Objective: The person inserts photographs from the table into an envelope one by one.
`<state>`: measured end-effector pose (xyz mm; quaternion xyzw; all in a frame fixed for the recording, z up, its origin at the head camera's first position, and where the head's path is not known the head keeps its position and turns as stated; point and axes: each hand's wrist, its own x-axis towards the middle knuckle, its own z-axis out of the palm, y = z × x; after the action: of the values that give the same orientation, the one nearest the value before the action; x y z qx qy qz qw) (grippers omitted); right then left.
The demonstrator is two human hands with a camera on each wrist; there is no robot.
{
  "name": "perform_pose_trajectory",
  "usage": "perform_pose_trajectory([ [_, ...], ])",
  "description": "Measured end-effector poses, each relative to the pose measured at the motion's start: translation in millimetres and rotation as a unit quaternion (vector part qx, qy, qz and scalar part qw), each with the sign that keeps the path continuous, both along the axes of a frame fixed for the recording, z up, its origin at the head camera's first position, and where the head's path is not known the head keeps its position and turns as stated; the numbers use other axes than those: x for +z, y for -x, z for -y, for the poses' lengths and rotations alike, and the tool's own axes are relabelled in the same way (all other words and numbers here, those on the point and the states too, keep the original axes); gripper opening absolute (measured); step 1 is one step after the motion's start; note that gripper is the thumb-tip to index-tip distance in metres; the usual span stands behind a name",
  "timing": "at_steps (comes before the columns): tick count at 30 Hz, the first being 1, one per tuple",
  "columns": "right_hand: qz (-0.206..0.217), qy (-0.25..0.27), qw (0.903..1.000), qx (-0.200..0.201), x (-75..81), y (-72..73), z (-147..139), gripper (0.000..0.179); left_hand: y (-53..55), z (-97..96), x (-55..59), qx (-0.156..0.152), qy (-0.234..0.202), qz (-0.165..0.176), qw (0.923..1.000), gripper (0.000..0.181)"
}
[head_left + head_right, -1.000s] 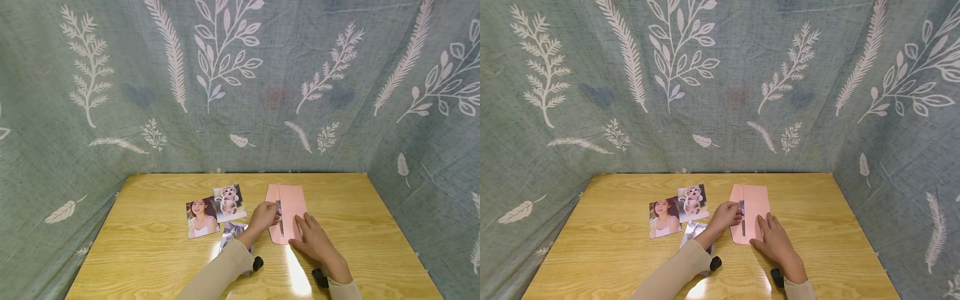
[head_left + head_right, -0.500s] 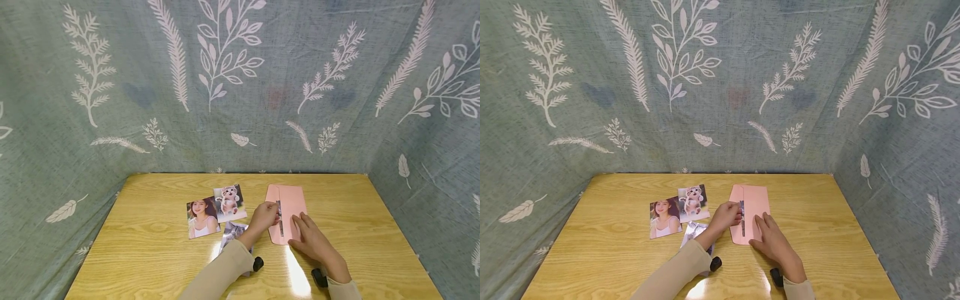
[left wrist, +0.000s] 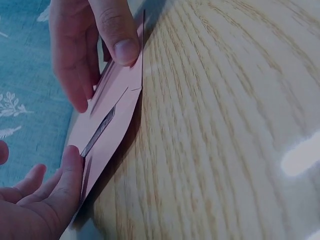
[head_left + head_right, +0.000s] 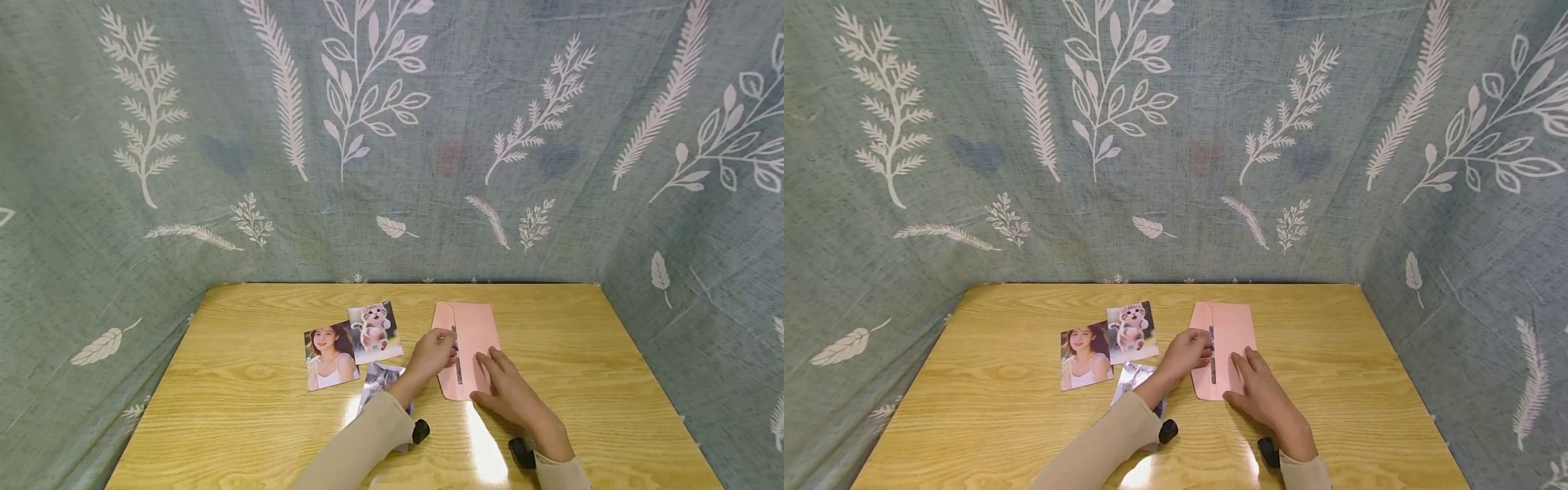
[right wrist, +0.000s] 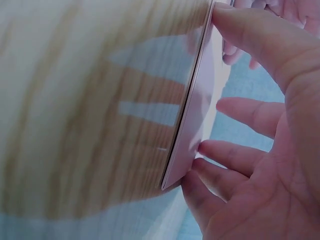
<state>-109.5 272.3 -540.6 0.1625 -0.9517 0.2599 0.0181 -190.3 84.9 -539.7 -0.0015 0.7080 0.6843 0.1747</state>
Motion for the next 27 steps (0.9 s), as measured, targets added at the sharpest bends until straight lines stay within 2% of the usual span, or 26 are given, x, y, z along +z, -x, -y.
perform_pose_trajectory([
  [4,0.002,-0.003,1.0000,-0.001,0.6,1.1,1.7,0.072,-2.1,9.5,4.6,-0.021,0.013,-0.018,0.9995,0.035],
  [8,0.004,-0.006,1.0000,-0.004,1.4,1.2,3.3,0.072,-3.0,28.8,11.5,-0.037,0.021,-0.040,0.9983,0.043],
  [19,0.044,-0.008,0.9990,-0.007,6.5,1.6,0.0,0.072,-2.1,91.7,30.5,-0.009,0.006,-0.078,0.9969,0.046],
  [23,0.048,-0.006,0.9988,-0.002,7.6,2.2,0.2,0.071,-5.5,111.9,36.1,-0.013,0.053,-0.117,0.9917,0.041],
  [27,0.050,-0.009,0.9987,0.000,6.9,2.8,1.2,0.071,-9.1,131.4,39.3,-0.014,0.132,-0.155,0.9790,0.040],
])
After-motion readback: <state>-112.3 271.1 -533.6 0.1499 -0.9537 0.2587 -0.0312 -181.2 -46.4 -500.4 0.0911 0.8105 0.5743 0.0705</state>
